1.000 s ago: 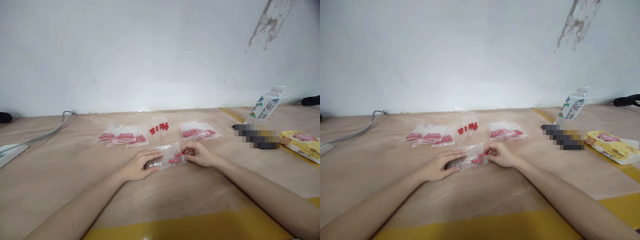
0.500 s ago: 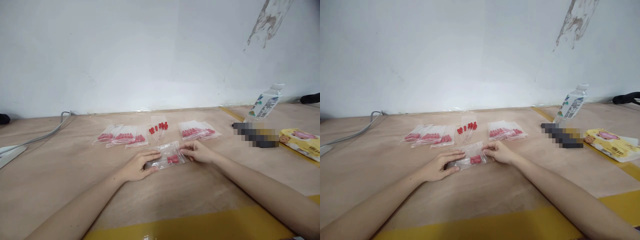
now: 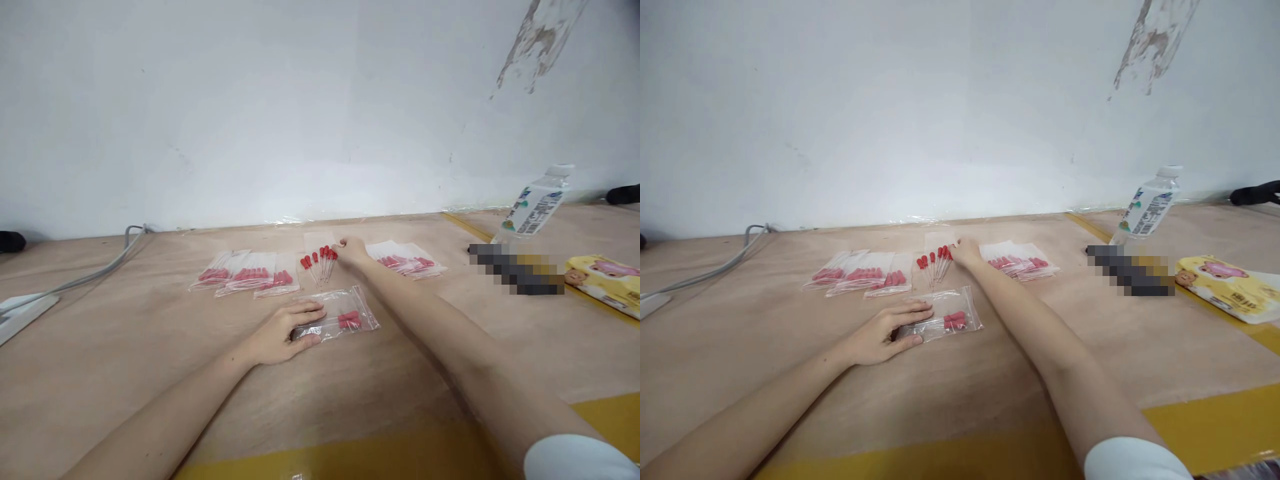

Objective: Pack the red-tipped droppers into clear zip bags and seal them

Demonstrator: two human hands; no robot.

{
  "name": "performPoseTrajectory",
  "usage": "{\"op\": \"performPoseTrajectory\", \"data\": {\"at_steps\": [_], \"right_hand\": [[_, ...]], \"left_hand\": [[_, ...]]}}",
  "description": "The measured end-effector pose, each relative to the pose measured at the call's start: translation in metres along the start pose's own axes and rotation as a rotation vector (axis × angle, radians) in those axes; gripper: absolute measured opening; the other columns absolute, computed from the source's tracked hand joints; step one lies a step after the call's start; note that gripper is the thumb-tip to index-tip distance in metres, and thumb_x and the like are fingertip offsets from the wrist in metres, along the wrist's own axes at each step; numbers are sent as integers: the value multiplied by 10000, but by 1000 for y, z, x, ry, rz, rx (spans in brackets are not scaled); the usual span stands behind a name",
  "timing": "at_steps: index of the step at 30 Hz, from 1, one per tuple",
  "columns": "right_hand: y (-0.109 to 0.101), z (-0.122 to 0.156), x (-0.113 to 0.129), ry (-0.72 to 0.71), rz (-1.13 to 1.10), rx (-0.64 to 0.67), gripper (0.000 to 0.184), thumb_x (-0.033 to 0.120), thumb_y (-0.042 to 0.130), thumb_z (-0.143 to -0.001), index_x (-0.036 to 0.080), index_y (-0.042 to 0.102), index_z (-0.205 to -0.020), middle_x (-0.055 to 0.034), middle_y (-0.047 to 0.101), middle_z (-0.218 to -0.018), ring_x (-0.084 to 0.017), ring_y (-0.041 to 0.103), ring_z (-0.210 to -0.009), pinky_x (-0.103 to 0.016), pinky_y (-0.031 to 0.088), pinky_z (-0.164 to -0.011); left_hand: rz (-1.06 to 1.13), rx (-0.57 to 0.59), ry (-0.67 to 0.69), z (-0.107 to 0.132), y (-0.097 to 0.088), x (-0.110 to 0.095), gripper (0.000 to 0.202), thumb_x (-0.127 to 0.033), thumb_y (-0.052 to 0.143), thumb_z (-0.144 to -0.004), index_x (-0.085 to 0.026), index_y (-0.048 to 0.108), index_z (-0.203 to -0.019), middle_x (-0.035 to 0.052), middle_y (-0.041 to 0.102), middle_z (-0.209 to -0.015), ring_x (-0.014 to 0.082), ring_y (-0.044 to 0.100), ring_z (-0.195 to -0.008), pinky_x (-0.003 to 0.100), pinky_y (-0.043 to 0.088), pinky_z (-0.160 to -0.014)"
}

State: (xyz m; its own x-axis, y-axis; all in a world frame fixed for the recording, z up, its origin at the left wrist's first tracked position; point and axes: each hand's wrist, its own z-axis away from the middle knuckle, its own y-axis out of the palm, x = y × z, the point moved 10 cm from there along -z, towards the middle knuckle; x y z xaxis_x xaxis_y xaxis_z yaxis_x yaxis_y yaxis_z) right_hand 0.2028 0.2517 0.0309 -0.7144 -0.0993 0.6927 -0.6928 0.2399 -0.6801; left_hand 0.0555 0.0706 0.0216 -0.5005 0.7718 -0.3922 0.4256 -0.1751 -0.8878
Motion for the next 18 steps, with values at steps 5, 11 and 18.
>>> {"op": "performPoseTrajectory", "data": {"at_steps": [5,11,18], "right_hand": [[20,-15,-14,132,-167,21,128,214,596,-664,131,586,-567,-28,555,-512,-125,516,-502,-228,381,-509],[1,-1,-5,158,-483,23,126,243,486,-789,145,536,-729,0,564,-552,-52,411,-365,-179,347,-380],[-81,63,-40,80,-784,-185,195,341,509,-792,213,393,-883,59,558,-596,-60,450,-355,-167,355,-335]], "left_hand": [[11,-2,9,1,-1,-1,431,-364,518,-852,-230,484,-1260,69,480,-1303,229,421,-1218,416,327,-1030],[10,0,5,0,0,-1,433,-364,523,-848,-226,487,-1256,70,480,-1303,227,437,-1205,413,339,-1022],[9,-13,7,0,-1,0,426,-368,521,-848,-250,483,-1256,55,480,-1304,230,425,-1215,427,339,-1020]]}}
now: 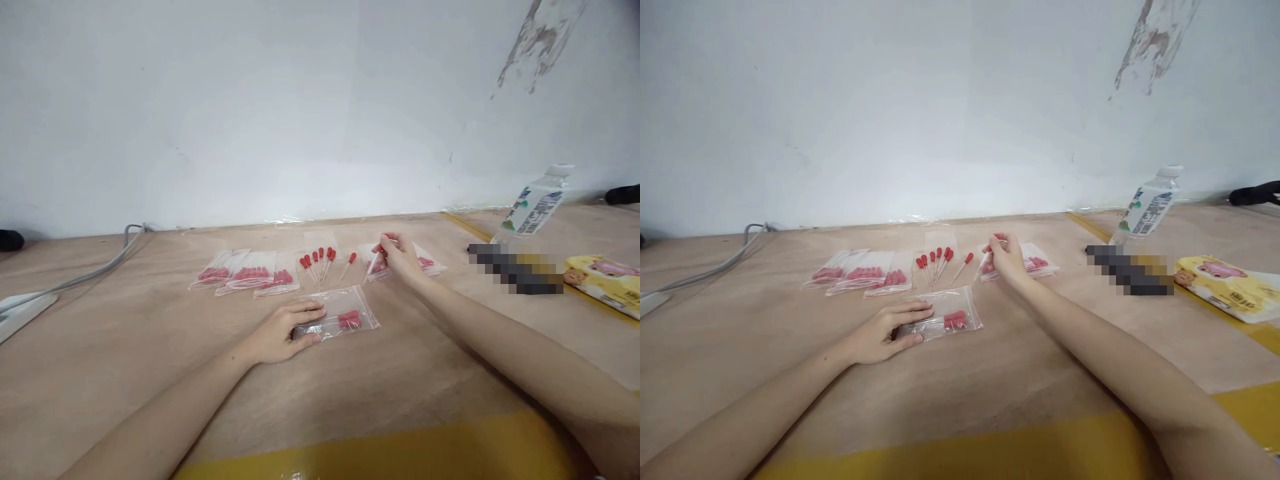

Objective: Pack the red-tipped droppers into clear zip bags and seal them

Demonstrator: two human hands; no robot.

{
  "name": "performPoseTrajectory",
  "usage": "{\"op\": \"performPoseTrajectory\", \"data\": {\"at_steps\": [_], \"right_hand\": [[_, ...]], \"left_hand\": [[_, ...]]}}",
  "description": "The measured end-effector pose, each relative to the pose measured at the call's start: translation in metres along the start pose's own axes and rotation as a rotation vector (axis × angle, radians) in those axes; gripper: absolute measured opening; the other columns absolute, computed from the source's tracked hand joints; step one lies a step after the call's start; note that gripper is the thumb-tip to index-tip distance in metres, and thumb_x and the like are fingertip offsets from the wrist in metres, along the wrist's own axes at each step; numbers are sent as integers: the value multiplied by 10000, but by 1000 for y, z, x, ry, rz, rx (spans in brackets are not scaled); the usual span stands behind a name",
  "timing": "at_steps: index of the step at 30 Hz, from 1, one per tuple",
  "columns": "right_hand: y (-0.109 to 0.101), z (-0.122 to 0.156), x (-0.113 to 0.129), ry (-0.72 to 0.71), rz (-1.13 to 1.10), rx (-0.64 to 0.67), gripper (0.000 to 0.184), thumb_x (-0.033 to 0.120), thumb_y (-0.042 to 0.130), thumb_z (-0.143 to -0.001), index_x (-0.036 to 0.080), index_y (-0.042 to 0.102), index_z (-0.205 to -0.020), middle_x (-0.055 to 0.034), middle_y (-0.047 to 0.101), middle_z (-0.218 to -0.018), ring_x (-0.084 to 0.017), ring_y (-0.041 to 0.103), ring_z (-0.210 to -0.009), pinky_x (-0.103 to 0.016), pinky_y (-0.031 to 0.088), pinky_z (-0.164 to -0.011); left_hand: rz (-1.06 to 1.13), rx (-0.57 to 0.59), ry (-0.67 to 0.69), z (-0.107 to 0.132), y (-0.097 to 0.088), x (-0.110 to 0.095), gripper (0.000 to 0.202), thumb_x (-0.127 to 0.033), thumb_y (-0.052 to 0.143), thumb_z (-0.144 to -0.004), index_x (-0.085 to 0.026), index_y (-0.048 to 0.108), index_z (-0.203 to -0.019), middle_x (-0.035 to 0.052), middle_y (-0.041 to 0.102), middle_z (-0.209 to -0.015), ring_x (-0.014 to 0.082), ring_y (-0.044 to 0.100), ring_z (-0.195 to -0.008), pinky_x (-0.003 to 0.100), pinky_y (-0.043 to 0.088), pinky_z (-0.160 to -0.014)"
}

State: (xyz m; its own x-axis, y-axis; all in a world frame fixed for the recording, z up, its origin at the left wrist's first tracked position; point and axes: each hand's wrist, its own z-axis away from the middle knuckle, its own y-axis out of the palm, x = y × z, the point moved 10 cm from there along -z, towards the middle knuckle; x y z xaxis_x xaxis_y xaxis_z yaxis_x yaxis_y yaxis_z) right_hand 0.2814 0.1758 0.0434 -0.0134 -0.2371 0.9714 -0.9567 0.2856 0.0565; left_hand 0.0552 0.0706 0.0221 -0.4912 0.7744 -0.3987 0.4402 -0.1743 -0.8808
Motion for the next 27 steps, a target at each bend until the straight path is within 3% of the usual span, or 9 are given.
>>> {"op": "performPoseTrajectory", "data": {"at_steps": [4,9,11,14,16,18,22,27], "right_hand": [[-32,25,-12,13,-58,-40,222,332,564,-755,224,394,-848,70,541,-567,-71,470,-373,-175,387,-340],[-21,49,-38,184,-256,-3,199,272,577,-756,229,394,-821,61,555,-594,-102,574,-476,-233,500,-469],[-7,59,-44,261,-313,106,219,266,615,-728,220,413,-796,45,585,-630,-111,605,-535,-267,526,-553],[13,75,-47,333,-203,405,258,263,698,-645,186,486,-771,17,624,-672,-107,611,-588,-268,518,-619],[20,82,-47,310,-24,605,257,278,722,-611,159,550,-760,22,615,-630,-87,577,-555,-226,485,-567],[21,82,-46,237,149,707,244,310,716,-608,152,607,-759,38,585,-567,-69,516,-488,-191,419,-470],[28,77,-36,80,296,722,202,326,681,-636,178,676,-774,29,591,-570,-81,483,-485,-200,370,-453],[34,74,-35,26,374,567,161,310,700,-602,163,660,-655,26,567,-533,-84,453,-478,-208,350,-467]], "left_hand": [[-18,19,-20,0,2,3,429,-373,515,-849,-254,478,-1259,48,471,-1312,226,417,-1221,427,331,-1026],[-24,12,-32,2,0,3,487,-372,511,-852,-256,399,-1312,42,435,-1343,226,405,-1228,415,334,-1024],[-9,2,-53,3,-2,4,553,-381,515,-849,-258,321,-1352,44,409,-1362,229,413,-1220,414,343,-1017],[6,0,-61,3,-2,4,579,-388,516,-849,-263,284,-1365,45,401,-1367,235,426,-1208,416,348,-1010],[-2,4,-63,3,-2,4,565,-394,513,-850,-264,302,-1357,47,405,-1364,241,424,-1208,417,349,-1007],[-15,12,-70,3,-2,4,556,-400,509,-851,-265,312,-1353,46,405,-1364,244,418,-1212,417,349,-1007],[-20,15,-62,2,-1,4,559,-396,504,-855,-269,300,-1359,45,404,-1364,243,416,-1213,416,352,-1004],[-25,-5,-41,2,-2,3,554,-390,514,-850,-260,319,-1352,47,417,-1355,238,420,-1211,400,356,-1004]]}}
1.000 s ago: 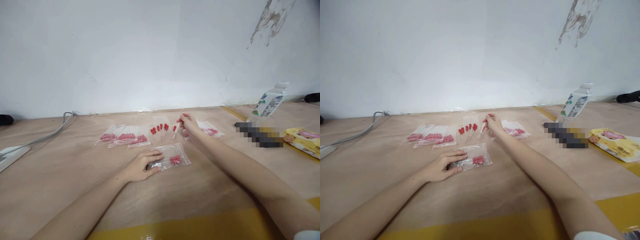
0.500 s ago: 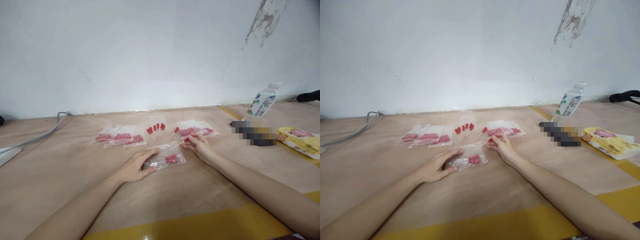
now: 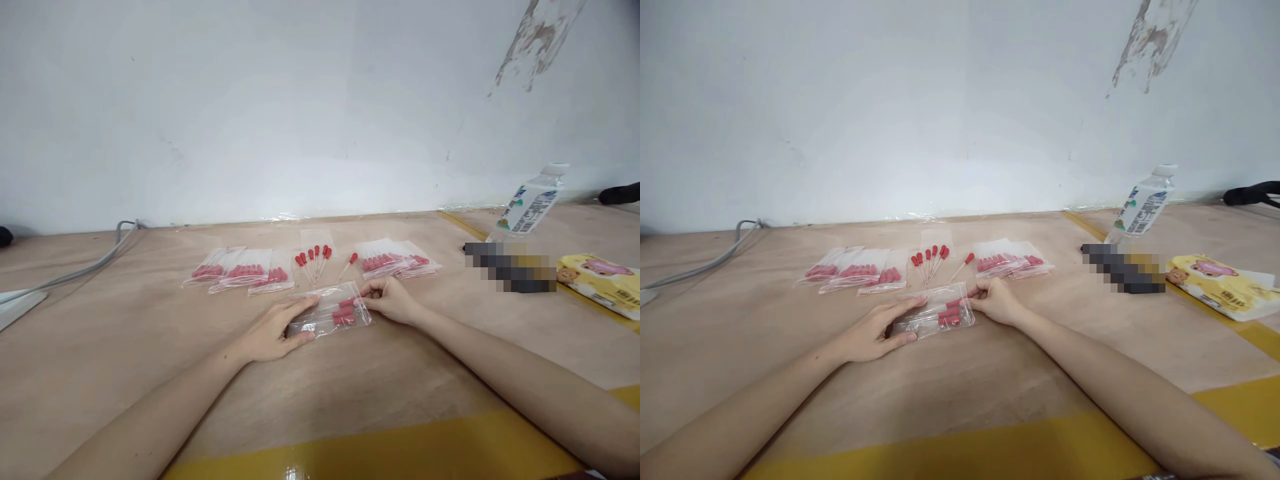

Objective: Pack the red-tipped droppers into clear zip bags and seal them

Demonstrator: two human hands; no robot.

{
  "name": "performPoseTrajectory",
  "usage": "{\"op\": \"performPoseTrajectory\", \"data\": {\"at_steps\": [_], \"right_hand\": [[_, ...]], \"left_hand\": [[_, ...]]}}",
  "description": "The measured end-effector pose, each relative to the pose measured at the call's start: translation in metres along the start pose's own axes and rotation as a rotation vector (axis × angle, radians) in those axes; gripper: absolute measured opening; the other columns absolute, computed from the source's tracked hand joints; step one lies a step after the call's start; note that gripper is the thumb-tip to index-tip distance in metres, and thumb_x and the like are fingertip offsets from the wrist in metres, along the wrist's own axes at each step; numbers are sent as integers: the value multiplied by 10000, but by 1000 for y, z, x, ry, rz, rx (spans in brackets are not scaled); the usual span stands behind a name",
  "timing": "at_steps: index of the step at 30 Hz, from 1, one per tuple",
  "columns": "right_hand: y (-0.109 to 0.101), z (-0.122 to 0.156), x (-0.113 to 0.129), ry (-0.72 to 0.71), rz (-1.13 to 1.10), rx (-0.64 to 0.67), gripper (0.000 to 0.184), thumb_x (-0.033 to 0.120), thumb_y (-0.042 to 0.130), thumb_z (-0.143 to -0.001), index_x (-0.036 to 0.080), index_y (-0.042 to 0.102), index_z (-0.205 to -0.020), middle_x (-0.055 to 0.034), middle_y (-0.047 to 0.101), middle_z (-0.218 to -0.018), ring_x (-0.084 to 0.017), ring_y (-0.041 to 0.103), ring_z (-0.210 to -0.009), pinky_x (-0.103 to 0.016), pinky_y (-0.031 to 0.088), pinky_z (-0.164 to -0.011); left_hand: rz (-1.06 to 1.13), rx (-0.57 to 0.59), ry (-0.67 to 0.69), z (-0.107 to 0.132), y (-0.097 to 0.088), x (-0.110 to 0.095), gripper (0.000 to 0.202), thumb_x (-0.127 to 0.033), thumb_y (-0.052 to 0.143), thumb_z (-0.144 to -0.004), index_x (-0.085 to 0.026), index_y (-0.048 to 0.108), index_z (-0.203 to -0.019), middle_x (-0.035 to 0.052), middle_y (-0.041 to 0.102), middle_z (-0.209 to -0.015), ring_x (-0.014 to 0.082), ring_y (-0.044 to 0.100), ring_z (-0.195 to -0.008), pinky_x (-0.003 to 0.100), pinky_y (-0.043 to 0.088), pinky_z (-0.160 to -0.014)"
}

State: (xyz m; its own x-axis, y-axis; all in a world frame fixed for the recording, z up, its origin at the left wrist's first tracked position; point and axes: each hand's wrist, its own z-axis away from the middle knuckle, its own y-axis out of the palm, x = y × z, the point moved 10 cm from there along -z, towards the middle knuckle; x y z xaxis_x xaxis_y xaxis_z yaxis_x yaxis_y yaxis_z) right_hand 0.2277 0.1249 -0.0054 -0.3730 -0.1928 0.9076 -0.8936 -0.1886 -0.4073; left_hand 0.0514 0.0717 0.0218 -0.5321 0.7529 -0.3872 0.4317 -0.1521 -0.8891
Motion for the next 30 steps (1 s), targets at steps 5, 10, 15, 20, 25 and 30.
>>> {"op": "performPoseTrajectory", "data": {"at_steps": [5,10,15,20,25,30], "right_hand": [[7,3,15,-132,116,-19,150,294,606,-693,159,660,-657,11,579,-577,-90,450,-503,-209,340,-489],[3,4,30,-230,331,57,192,239,500,-761,177,681,-777,-6,625,-649,-105,495,-537,-218,365,-527],[-38,-26,42,-242,578,-215,158,214,501,-752,181,654,-727,-30,647,-706,-135,540,-613,-244,392,-595],[-52,-77,22,74,654,-343,143,261,589,-714,139,614,-784,-122,655,-776,-224,594,-786,-289,424,-664],[-40,-108,5,246,500,-319,126,147,697,-576,150,578,-619,-109,617,-564,-248,620,-722,-285,443,-623],[-38,-99,4,239,348,-305,94,191,617,-670,144,553,-720,-33,558,-465,-165,560,-452,-257,414,-452]], "left_hand": [[12,-7,5,-1,0,-1,537,-383,521,-847,-251,348,-1338,51,450,-1329,233,448,-1187,396,373,-991],[14,-2,48,-2,2,-4,461,-360,517,-852,-236,435,-1288,63,479,-1302,227,441,-1194,409,357,-1006],[8,6,39,-2,3,-1,456,-362,519,-849,-239,448,-1283,67,474,-1308,230,420,-1213,423,336,-1022],[15,0,37,-2,1,-2,449,-355,522,-849,-242,456,-1279,63,481,-1302,230,429,-1207,419,341,-1021],[9,1,40,-1,1,-3,462,-353,524,-848,-251,438,-1290,63,480,-1303,235,438,-1201,431,352,-1009],[12,7,27,-1,0,-4,456,-348,526,-846,-243,449,-1283,64,477,-1306,231,441,-1199,431,350,-1011]]}}
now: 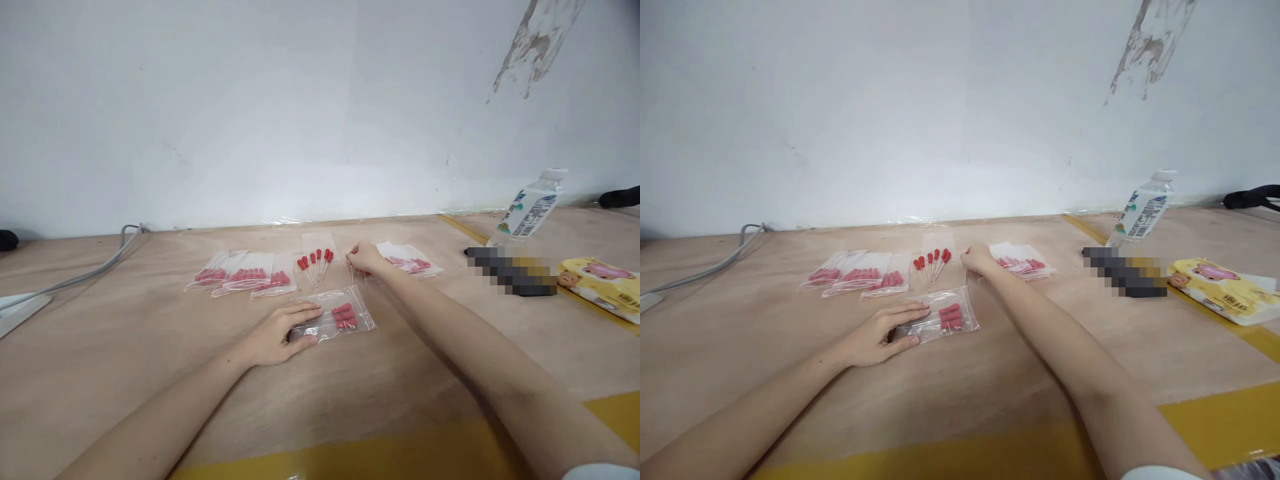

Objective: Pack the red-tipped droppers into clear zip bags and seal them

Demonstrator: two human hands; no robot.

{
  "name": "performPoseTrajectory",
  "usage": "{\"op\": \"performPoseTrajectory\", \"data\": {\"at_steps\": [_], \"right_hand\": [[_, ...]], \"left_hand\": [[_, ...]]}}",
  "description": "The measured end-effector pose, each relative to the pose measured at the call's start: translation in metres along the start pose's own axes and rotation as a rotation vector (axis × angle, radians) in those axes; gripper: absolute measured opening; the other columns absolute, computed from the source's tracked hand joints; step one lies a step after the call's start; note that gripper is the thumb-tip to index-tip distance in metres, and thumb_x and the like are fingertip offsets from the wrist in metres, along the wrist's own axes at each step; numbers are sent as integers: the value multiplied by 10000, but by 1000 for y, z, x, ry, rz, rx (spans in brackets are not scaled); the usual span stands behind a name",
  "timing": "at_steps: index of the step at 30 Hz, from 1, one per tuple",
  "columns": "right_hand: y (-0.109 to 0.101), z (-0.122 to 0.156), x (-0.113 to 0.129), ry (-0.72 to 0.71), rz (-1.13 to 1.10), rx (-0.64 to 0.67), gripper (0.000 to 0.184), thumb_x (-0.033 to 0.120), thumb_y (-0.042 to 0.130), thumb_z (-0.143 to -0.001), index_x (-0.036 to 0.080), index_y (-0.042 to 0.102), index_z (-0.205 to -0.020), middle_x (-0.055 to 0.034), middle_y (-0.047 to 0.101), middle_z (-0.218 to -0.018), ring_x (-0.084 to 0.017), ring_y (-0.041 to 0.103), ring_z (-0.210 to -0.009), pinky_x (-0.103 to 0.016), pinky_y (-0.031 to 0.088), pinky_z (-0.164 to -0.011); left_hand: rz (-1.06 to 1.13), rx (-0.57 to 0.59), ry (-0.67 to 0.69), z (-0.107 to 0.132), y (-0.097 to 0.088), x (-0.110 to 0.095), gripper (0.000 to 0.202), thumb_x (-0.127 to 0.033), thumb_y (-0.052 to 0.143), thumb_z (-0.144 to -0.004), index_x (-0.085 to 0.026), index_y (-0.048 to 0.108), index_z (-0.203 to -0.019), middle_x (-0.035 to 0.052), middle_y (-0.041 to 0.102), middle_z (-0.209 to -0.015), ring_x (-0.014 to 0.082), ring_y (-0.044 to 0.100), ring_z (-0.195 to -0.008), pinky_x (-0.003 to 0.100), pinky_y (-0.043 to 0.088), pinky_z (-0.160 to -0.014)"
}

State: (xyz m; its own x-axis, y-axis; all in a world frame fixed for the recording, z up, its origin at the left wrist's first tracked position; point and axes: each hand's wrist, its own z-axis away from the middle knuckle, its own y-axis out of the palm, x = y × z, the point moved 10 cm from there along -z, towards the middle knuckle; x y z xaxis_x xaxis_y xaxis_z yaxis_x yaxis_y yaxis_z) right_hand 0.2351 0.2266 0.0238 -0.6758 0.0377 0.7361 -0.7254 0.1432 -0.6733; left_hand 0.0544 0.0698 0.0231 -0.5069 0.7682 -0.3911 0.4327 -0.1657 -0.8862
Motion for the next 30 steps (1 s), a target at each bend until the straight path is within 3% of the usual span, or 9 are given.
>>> {"op": "performPoseTrajectory", "data": {"at_steps": [3,6,8,14,20,28,30], "right_hand": [[-26,17,-7,-71,-231,-128,194,319,457,-807,187,444,-949,-5,597,-663,-100,544,-452,-217,414,-425],[-58,42,-23,-185,-586,-293,269,421,473,-784,225,359,-928,40,552,-690,-82,531,-457,-207,423,-428],[-66,57,-36,-210,-705,-319,318,456,521,-742,234,341,-883,59,526,-647,-89,528,-463,-208,423,-430],[-48,77,-59,-102,-854,-263,312,430,558,-727,249,332,-844,58,522,-650,-113,550,-483,-254,472,-461],[-22,83,-50,-66,-971,-96,350,440,589,-710,246,327,-835,68,540,-640,-124,598,-530,-284,510,-537],[-15,95,-54,24,-1056,-37,303,358,620,-717,233,363,-820,69,545,-634,-105,606,-544,-270,520,-586],[-9,97,-52,32,-1027,28,303,348,640,-698,223,391,-815,52,570,-655,-110,618,-585,-281,523,-631]], "left_hand": [[15,-12,12,0,-1,-1,452,-346,530,-844,-243,455,-1278,64,487,-1298,234,445,-1195,432,356,-1006],[24,-23,24,-1,-1,0,445,-345,535,-841,-243,466,-1269,64,491,-1294,235,445,-1195,436,354,-1006],[21,-23,23,-1,0,1,445,-348,537,-839,-243,469,-1266,63,489,-1295,237,440,-1198,440,350,-1010],[3,-15,12,-1,1,3,451,-363,529,-841,-253,462,-1272,56,488,-1296,237,433,-1204,440,345,-1016],[8,-5,13,0,2,2,453,-358,529,-843,-247,457,-1276,56,478,-1306,230,424,-1212,423,336,-1024],[6,-2,7,0,2,3,448,-363,524,-847,-247,460,-1274,59,475,-1308,235,428,-1207,422,342,-1017],[0,3,3,0,2,3,455,-365,519,-849,-248,447,-1283,56,473,-1309,231,426,-1208,420,338,-1020]]}}
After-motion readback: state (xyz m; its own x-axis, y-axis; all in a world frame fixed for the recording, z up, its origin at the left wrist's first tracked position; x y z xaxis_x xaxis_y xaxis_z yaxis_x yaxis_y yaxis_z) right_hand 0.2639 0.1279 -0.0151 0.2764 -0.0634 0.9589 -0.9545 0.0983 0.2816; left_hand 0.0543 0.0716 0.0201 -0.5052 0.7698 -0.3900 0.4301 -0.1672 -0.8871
